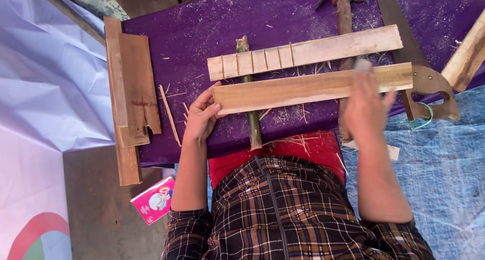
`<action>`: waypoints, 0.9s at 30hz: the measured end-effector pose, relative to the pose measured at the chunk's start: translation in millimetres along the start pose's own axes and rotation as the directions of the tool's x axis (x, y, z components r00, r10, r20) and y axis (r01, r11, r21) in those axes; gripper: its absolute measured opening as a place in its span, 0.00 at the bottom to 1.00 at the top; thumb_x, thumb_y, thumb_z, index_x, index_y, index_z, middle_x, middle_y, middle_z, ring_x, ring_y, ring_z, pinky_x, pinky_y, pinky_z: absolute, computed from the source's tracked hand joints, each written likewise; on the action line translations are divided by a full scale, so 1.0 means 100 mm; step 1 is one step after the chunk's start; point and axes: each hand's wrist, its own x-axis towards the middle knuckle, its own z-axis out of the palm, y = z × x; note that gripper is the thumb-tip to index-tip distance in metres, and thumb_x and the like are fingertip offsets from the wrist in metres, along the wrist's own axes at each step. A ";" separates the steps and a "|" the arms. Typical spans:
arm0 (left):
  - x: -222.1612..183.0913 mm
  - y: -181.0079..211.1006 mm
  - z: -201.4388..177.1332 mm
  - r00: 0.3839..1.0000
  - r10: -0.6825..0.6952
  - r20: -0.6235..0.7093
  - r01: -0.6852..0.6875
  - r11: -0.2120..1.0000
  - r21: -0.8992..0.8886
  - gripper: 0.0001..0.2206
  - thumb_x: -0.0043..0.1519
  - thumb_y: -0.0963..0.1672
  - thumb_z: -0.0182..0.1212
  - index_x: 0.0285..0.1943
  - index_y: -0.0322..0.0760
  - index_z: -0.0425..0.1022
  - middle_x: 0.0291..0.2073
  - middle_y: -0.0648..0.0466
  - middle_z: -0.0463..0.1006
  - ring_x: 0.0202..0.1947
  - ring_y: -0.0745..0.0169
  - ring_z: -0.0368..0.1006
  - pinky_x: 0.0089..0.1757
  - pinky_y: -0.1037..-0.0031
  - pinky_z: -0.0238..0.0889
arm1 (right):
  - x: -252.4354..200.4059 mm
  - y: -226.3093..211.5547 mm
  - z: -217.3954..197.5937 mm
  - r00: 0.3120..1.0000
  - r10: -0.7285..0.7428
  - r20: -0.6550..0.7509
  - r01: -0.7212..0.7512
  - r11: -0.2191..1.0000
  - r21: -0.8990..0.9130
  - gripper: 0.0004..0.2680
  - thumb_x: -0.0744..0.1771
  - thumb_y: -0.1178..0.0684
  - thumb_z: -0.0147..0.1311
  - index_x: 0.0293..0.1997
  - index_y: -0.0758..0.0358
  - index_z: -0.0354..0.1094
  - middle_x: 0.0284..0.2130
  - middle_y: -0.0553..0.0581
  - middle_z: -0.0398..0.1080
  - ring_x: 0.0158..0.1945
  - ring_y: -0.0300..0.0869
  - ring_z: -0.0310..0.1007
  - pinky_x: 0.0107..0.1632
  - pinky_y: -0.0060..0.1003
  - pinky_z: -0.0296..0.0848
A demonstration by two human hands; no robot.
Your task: Sanding the surface and edges of a wooden board using sandpaper on a workbench.
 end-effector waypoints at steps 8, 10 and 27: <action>-0.02 0.11 0.12 0.999 0.046 0.006 -0.045 0.999 -0.030 0.29 0.58 0.39 0.68 0.71 0.36 0.65 0.65 0.43 0.70 0.56 0.61 0.71 0.45 0.76 0.77 | -0.41 -0.73 0.80 0.646 -0.754 0.123 0.743 0.657 0.126 0.28 0.65 0.73 0.36 0.76 0.54 0.47 0.76 0.52 0.43 0.79 0.49 0.38 0.73 0.71 0.35; 0.01 0.12 0.13 0.995 0.083 0.046 -0.082 0.996 -0.023 0.30 0.59 0.38 0.66 0.72 0.37 0.63 0.68 0.40 0.68 0.63 0.57 0.68 0.50 0.73 0.75 | -0.35 -0.58 0.74 0.620 -0.775 0.126 0.758 0.632 0.163 0.30 0.65 0.75 0.35 0.77 0.53 0.44 0.77 0.51 0.41 0.79 0.47 0.36 0.73 0.72 0.33; 0.05 -0.04 0.01 0.934 0.345 0.089 -0.340 0.938 -0.066 0.21 0.49 0.30 0.57 0.55 0.19 0.73 0.61 0.31 0.68 0.54 0.43 0.76 0.45 0.70 0.79 | -0.16 -0.34 0.96 0.584 -0.777 -0.235 0.788 0.612 -0.066 0.16 0.72 0.59 0.44 0.71 0.65 0.66 0.69 0.67 0.66 0.74 0.57 0.59 0.71 0.65 0.33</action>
